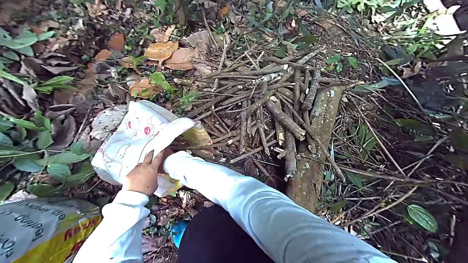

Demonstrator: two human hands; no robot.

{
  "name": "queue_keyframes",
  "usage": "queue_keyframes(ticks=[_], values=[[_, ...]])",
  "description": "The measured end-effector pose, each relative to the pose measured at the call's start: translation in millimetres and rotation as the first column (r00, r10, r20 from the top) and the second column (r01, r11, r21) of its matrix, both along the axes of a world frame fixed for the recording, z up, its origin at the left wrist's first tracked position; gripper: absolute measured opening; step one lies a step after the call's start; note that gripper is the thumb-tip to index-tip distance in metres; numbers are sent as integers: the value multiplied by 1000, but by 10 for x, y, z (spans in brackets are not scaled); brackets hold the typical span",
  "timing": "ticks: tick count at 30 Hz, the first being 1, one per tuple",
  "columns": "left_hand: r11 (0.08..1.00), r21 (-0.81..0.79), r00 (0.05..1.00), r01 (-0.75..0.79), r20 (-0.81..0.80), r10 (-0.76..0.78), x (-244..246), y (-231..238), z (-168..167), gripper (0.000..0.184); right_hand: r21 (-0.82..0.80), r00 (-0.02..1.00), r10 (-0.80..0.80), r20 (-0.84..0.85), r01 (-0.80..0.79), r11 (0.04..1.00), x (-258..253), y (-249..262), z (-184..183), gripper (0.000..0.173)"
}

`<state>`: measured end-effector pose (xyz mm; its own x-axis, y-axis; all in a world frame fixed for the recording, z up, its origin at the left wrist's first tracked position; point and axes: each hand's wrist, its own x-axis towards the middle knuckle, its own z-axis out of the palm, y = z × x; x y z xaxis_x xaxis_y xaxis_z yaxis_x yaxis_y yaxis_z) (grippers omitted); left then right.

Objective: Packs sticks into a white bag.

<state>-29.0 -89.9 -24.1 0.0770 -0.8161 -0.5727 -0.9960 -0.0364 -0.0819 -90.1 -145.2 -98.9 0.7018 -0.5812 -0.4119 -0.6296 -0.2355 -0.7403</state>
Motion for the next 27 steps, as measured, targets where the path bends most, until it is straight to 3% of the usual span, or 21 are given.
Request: queue_keyframes(ticks=[2, 3, 5, 6, 9, 11, 12, 15, 20, 23, 25, 27], values=[[999, 41, 1000, 3, 16, -4, -5, 17, -34, 85, -8, 997, 79, 23, -79, 997, -322, -12, -132, 49], [998, 65, 1000, 2, 19, -3, -3, 15, -56, 87, -31, 994, 48, 96, -45, 998, -564, 8, -228, 40], [995, 98, 1000, 1, 22, -3, 0, -3, -94, 89, -24, 928, -236, 290, 254, 967, -1169, 111, -440, 30], [995, 101, 1000, 0, 24, -2, -2, -11, -113, 90, 0, 843, -429, 323, 453, 891, -1464, 130, -593, 27], [994, 106, 1000, 4, 22, -6, -25, -31, -159, 89, -30, 510, -860, 14, 860, 509, -2219, -103, -1065, 41], [993, 116, 1000, 5, 26, -8, -57, -36, -168, 90, -47, 296, -927, -230, 948, 314, -2510, -381, -1382, 61], [993, 121, 999, 4, 35, -8, -69, -36, -167, 90, -53, 256, -907, -336, 956, 289, -2584, -513, -1515, 69], [991, 133, 999, -10, 41, 4, -84, -47, -138, 90, -75, 269, -830, -489, 935, 347, -2631, -792, -1691, 71], [988, 151, 1000, -29, 14, 27, -57, -90, -148, 88, -89, 266, -799, -540, 926, 368, -2675, -997, -1731, 61], [987, 162, 1000, -24, 21, 21, -52, -117, -191, 88, 13, 365, -699, -615, 891, 455, -2822, -944, -1624, 56], [988, 151, 999, -33, 6, 33, -45, -140, -191, 87, 94, 405, -706, -581, 895, 436, -2866, -721, -1577, 45], [989, 140, 999, -44, -9, 46, -47, -163, -179, 86, 199, 396, -782, -481, 918, 342, -2833, -376, -1561, 47]])
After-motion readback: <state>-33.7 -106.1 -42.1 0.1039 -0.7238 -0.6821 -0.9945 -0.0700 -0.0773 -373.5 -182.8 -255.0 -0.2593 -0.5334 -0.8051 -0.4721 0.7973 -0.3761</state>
